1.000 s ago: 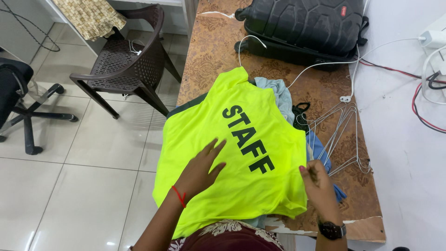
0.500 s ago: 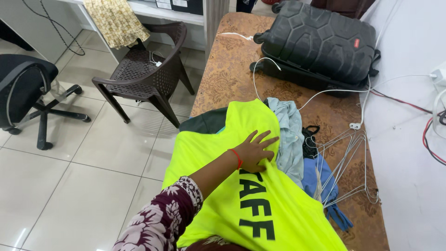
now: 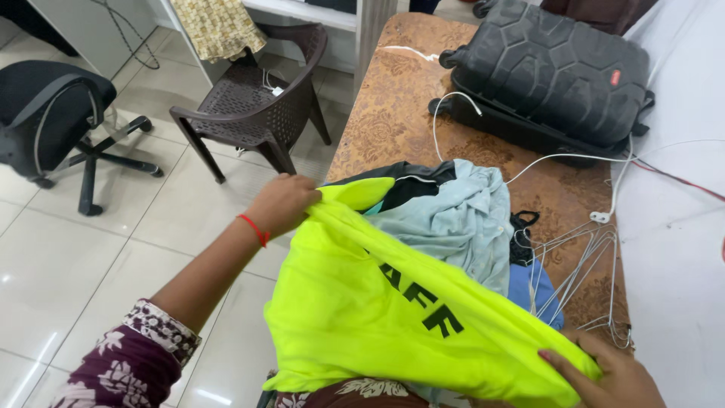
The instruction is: The person buttons a striped shirt, places it on a hanger, and hangs it on a rack. Then the person places a black t-shirt and a neon yellow t-shirt on hangers and hangs them on the rack.
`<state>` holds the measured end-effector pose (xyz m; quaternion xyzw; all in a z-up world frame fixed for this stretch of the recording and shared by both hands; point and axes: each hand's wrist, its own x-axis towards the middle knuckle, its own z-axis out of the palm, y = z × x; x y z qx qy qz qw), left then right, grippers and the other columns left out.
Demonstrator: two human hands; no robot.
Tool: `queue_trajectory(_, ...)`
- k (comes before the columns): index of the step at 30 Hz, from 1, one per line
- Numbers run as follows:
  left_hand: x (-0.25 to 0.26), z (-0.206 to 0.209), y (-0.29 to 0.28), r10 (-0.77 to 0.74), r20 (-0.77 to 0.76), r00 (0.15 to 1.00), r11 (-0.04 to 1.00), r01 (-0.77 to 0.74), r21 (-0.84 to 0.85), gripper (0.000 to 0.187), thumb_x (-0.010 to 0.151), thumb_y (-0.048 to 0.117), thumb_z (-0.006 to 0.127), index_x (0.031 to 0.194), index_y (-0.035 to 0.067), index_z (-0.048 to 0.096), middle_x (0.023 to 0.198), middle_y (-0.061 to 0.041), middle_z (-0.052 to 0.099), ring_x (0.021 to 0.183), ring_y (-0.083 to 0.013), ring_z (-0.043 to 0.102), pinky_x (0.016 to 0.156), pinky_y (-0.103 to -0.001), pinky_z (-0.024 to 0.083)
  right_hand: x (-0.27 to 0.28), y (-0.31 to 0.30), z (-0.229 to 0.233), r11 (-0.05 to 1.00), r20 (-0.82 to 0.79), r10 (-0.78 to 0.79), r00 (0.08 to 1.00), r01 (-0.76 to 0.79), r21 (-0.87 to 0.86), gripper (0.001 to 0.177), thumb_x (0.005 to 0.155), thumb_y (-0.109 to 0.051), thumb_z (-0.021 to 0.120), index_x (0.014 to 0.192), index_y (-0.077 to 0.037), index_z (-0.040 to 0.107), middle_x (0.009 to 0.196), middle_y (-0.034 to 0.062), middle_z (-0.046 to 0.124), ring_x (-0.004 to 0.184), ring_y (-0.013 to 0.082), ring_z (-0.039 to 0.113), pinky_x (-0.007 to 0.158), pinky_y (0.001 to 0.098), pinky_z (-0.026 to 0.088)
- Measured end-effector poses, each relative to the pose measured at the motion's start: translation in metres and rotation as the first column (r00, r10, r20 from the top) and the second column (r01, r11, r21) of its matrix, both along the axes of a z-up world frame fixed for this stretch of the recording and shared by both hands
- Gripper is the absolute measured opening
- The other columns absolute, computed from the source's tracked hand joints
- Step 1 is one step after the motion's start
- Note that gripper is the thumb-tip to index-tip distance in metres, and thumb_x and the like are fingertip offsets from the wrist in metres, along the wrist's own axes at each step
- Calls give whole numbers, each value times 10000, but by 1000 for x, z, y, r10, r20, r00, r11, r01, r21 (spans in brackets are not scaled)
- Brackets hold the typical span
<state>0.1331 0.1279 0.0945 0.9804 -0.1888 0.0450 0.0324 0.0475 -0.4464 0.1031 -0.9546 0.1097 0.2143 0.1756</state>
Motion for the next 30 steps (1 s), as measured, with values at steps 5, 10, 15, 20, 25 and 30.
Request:
queue_trajectory(5, -48, -6, 74, 403, -246, 881, 606, -459, -650, 200, 894, 88, 639, 1072, 45, 721, 862, -103, 724, 744, -213, 702, 710, -324, 535, 87, 109, 25, 682, 537, 601, 592, -730, 41, 321, 860, -383, 716, 962, -87, 786, 1022, 105, 744, 917, 307, 702, 778, 415, 522)
queue_trajectory(10, -77, 6, 131, 573, -350, 741, -246, -252, -936, 239, 1044, 174, 544, 1105, 6, 702, 897, -7, 699, 739, -118, 601, 611, -285, 445, 166, 264, 33, 697, 335, 304, 892, -448, 560, 276, 1059, -299, 590, 1095, -39, 673, 862, 200, 690, 704, 246, 590, 640, 385, 448)
queue_trajectory(15, -136, 76, 150, 745, 10, 667, -162, 197, -967, 395, 1048, 95, 453, 1438, 48, 493, 1248, -74, 671, 1027, -141, 699, 808, -278, 601, 215, 416, 65, 166, 137, 459, 878, -237, 957, 316, 1052, -245, 465, 1339, -121, 508, 1250, 36, 716, 1187, 201, 688, 922, 326, 558)
queue_trajectory(20, -213, 156, 106, 813, 357, 459, 274, 239, -931, 345, 1056, -33, 451, 1390, 39, 407, 1183, -59, 633, 1004, -120, 700, 855, -265, 620, 254, 456, 109, -302, 375, 415, 829, -263, 916, 194, 1147, -200, 479, 1323, -165, 554, 1331, 18, 651, 1274, 195, 635, 1142, 478, 522)
queue_trajectory(25, -280, 173, -1, 794, 116, 596, 294, -210, -933, 278, 929, 31, 717, 1192, -38, 659, 913, -60, 655, 794, -95, 618, 728, -232, 493, 282, 397, 134, -263, 396, 295, 870, -325, 908, 201, 1194, -197, 453, 1335, -151, 589, 1267, 29, 674, 1196, 204, 628, 1164, 466, 521)
queue_trajectory(30, -234, 123, -118, -121, -454, 883, 531, -328, -781, 412, 995, 411, 608, 1239, 81, 565, 691, -209, 619, 689, -409, 665, 626, -483, 504, 319, 322, 89, -92, 297, 136, 945, -286, 954, 249, 1114, -162, 459, 1286, -53, 603, 1257, 114, 707, 1144, 246, 697, 1021, 407, 571)
